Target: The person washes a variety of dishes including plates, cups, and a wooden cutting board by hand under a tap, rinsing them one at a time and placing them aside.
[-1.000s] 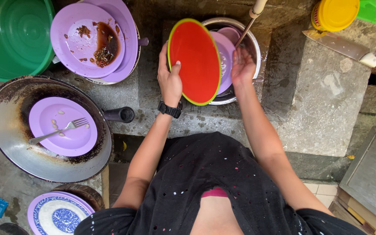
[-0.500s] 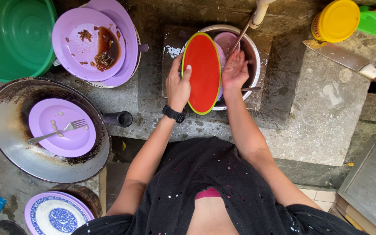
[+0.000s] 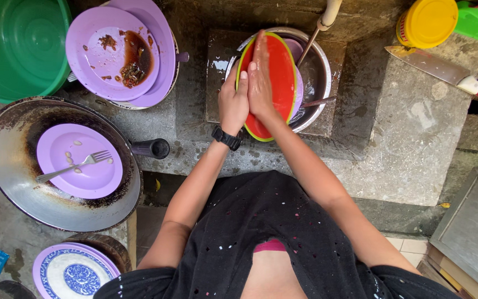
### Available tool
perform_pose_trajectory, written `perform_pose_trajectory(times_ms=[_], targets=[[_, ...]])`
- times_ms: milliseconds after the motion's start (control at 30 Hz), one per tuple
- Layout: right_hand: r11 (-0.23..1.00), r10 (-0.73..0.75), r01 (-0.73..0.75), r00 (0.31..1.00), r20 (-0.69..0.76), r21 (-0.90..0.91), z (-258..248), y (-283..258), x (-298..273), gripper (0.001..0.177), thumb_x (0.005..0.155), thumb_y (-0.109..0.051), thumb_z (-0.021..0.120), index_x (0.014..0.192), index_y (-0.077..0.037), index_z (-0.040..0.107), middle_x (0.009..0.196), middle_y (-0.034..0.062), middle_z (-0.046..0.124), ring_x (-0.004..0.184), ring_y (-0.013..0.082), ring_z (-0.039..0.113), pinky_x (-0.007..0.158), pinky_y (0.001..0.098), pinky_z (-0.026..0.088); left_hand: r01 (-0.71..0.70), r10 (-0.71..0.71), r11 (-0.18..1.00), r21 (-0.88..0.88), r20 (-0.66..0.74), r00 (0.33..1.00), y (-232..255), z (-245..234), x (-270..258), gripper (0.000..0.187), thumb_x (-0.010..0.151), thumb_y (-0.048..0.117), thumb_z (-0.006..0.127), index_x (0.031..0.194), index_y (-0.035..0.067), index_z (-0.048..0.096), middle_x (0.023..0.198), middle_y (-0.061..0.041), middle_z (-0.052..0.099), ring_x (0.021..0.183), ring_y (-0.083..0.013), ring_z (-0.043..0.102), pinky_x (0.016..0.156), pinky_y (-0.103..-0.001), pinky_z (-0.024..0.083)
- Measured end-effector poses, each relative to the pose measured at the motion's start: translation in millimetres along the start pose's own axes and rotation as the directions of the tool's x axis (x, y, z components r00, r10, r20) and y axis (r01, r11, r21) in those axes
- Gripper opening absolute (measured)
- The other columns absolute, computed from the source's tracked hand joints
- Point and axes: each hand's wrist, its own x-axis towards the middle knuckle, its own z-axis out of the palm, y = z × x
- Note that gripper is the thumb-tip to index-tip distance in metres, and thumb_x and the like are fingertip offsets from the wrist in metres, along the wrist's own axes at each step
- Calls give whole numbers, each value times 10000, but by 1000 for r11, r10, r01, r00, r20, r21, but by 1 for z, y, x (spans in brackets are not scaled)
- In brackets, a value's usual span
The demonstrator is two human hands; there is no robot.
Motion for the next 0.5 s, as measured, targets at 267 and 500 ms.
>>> perform_pose_trajectory(times_ms=[267,500], targets=[[900,69,-209,934,-350,-382,-63,105,-39,474,1161,-257,328,1579,-46,403,1702,145,305,1600,270,282,1330,482,223,-45,45,999,3,-65,997,7,-49,-9,463,1110,368,454,1483,105,526,1405,-178,655,1306,-350,652,1079,-442,511],[539,680,-26,603,-417,842,-47,193,-46,506,1112,-268,272,1420,50,519,1484,253,557,1430,325,493,1228,441,358,-98,101,991,86,-32,994,35,-47,-18,463,1101,342,447,1504,120,494,1392,-191,655,1281,-397,626,1060,-456,489]])
